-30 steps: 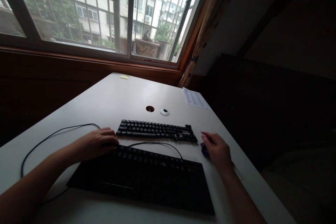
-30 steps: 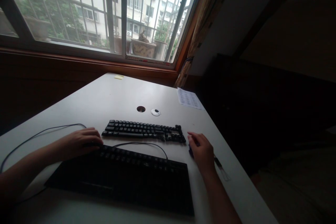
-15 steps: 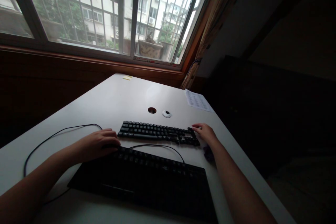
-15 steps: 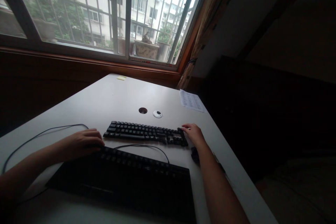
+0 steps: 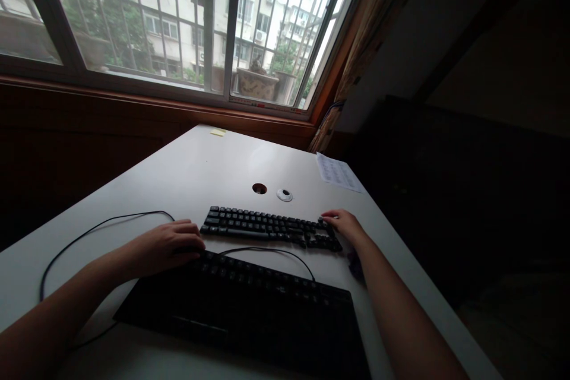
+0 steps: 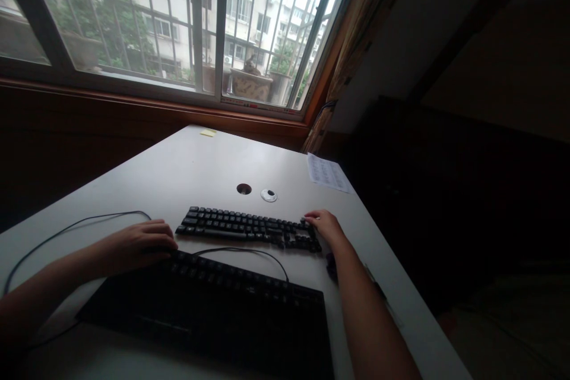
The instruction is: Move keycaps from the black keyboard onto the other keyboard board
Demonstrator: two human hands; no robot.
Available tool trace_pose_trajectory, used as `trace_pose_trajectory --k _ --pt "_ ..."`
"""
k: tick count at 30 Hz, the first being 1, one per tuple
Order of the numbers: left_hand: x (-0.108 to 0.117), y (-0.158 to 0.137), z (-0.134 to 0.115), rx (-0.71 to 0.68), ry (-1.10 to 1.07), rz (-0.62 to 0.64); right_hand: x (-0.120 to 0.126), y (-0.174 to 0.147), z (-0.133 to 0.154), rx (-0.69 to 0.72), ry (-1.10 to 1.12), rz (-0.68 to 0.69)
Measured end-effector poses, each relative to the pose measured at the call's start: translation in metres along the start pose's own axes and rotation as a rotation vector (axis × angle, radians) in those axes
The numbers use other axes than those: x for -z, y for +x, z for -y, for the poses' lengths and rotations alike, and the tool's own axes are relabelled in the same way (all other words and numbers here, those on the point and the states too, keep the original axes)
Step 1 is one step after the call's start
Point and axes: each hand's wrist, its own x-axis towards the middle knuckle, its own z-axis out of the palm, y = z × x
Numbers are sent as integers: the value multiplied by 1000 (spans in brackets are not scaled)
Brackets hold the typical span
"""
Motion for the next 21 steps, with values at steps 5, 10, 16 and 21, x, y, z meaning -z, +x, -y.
trace_pose_trajectory --k 5,10,16,21 --pt "0 0 -1 3 -4 -4 -2 3 -3 4 -10 5" --pt "1 1 -1 -9 10 -1 0 4 -8 -5 -36 22" --pt "1 1 -2 9 6 18 10 1 -6 28 -48 -43" --pt "1 1 -2 -9 -1 -11 18 -1 5 95 -52 -59"
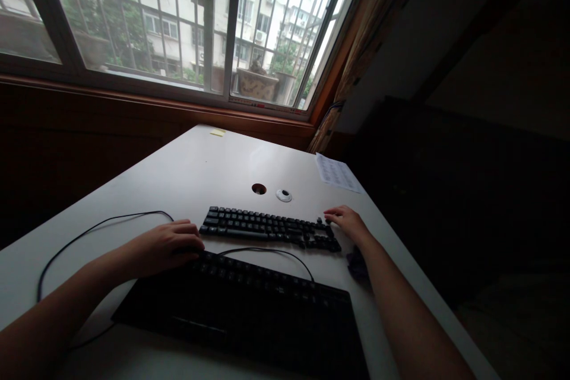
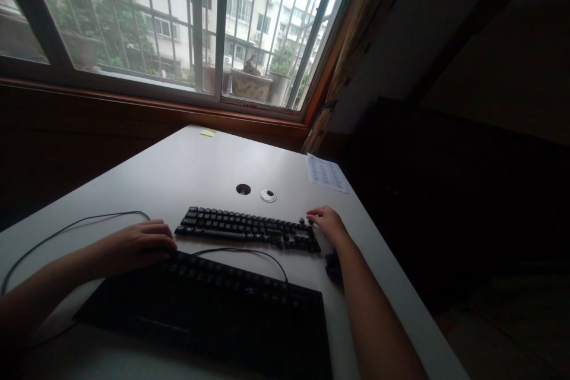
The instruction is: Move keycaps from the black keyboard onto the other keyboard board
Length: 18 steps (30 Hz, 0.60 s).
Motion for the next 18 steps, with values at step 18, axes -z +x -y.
trace_pose_trajectory --k 18 --pt "1 0 -1 -4 5 -2 -15 4 20 69 -64 44"
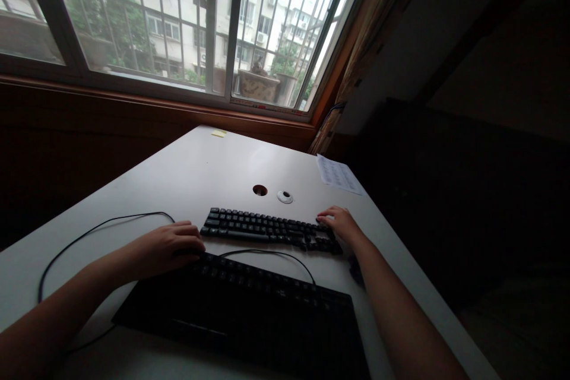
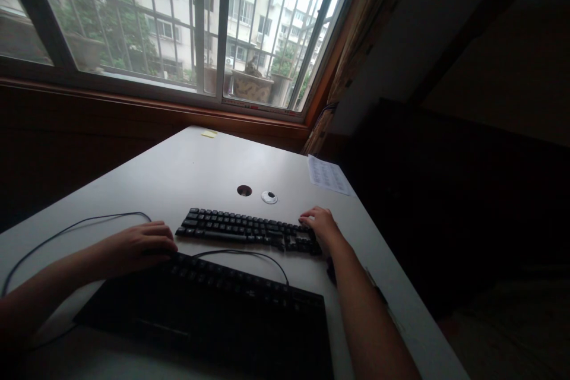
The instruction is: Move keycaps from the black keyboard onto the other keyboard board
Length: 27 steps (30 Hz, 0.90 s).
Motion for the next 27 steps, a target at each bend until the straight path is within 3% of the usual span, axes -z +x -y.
trace_pose_trajectory --k 11,17,22,27 --pt "0 0 0 11 -9 12 -2 5 10 12 35 -24" --pt "-2 -2 4 19 6 44 11 -2 16 6 157 -86" --pt "-2 -2 3 21 5 47 24 -22 22 5 335 -149" --pt "-2 -3 4 10 2 27 31 -64 38 7 520 -202"
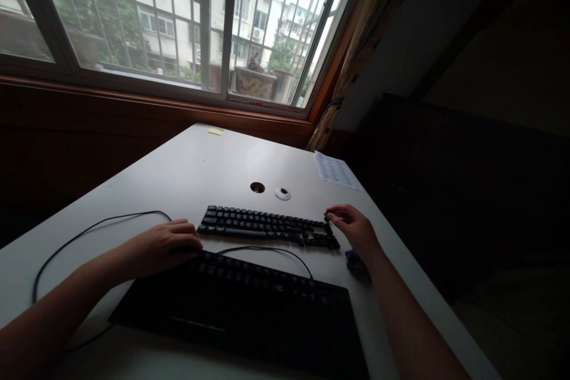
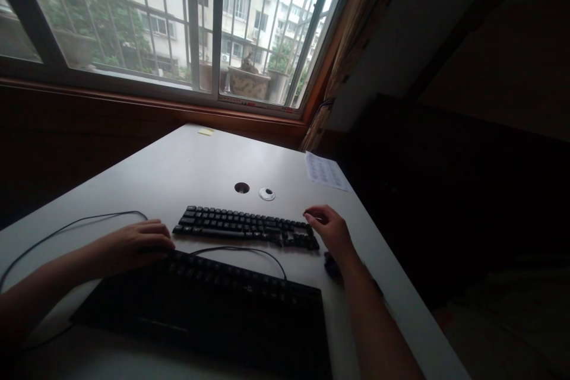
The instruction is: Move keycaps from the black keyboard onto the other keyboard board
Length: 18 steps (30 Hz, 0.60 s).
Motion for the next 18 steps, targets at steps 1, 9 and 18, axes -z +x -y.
trace_pose_trajectory --k 1,9,18 --pt "0 0 1 1 -1 -1 1 -10 4 -2 23 -4" --pt "0 -1 3 23 -9 19 12 -100 22 -66 95 -20" --pt "-1 -1 3 12 -13 -2 12 -171 3 -314 146 -76"
